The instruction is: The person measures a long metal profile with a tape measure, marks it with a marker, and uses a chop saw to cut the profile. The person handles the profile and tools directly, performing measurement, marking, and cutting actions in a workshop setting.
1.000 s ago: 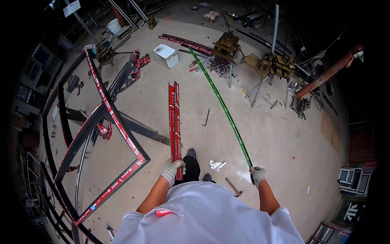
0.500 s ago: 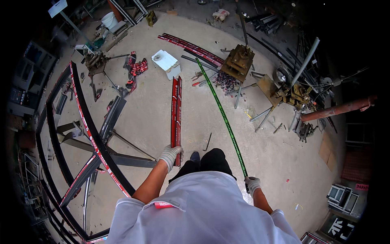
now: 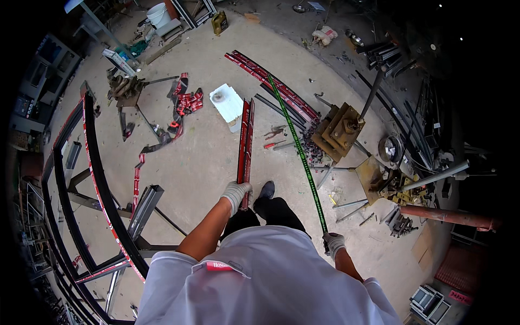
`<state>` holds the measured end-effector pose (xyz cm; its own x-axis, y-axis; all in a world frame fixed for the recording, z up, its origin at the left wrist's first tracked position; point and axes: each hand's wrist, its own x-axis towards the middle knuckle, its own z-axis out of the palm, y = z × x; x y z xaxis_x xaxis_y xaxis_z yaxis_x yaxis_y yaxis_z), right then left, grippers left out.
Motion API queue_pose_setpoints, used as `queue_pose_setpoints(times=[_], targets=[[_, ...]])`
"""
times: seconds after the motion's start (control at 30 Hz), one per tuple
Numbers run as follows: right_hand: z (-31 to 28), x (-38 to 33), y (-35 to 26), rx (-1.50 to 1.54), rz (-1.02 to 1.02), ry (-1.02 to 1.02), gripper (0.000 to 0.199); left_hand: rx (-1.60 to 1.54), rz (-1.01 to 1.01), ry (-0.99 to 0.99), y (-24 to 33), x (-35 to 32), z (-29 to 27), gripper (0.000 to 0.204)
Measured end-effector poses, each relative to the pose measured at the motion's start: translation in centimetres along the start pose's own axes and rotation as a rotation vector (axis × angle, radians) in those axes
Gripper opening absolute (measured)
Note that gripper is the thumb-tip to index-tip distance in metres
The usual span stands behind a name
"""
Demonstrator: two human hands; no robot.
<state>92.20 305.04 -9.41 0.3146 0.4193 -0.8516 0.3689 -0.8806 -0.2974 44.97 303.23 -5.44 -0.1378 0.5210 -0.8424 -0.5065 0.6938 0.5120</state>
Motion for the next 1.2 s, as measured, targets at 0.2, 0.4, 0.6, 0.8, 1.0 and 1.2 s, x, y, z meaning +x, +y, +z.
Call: queue_pose_setpoints(times=[0.2,0.4,0.6,0.8,1.0,1.2], targets=[[1.0,-0.5,-17.5,-0.029,-0.084,-0.006,0.016,-0.089,-0.038,-0.006,11.4,8.9,2.2,0.012],[7.8,1.9,-24.9,0.032,-0.084,0.029,0.021,-0.232,-0.134,0.025,17.1,27.5,2.3,0.016],[14.3,-1.2,-28.8,0.098,0.127,0.052,0.014,-0.268,-0.285,0.221,22.5,44.3,6.1,0.018],[20.5,0.9,-34.0,0.058,0.213,0.058,0.011,-0.286,-0.254,0.279,26.2,58.7,8.4,0.023],[23.6,3.1,-41.2,0.038,0.226,0.032,0.011,-0.171,-0.214,0.491,28.3,70.9,11.2,0.021],[25.2,2.5,-43.2,0.051,0.214,0.109,0.014,-0.407,-0.345,0.355,34.3,72.9,17.6,0.036]])
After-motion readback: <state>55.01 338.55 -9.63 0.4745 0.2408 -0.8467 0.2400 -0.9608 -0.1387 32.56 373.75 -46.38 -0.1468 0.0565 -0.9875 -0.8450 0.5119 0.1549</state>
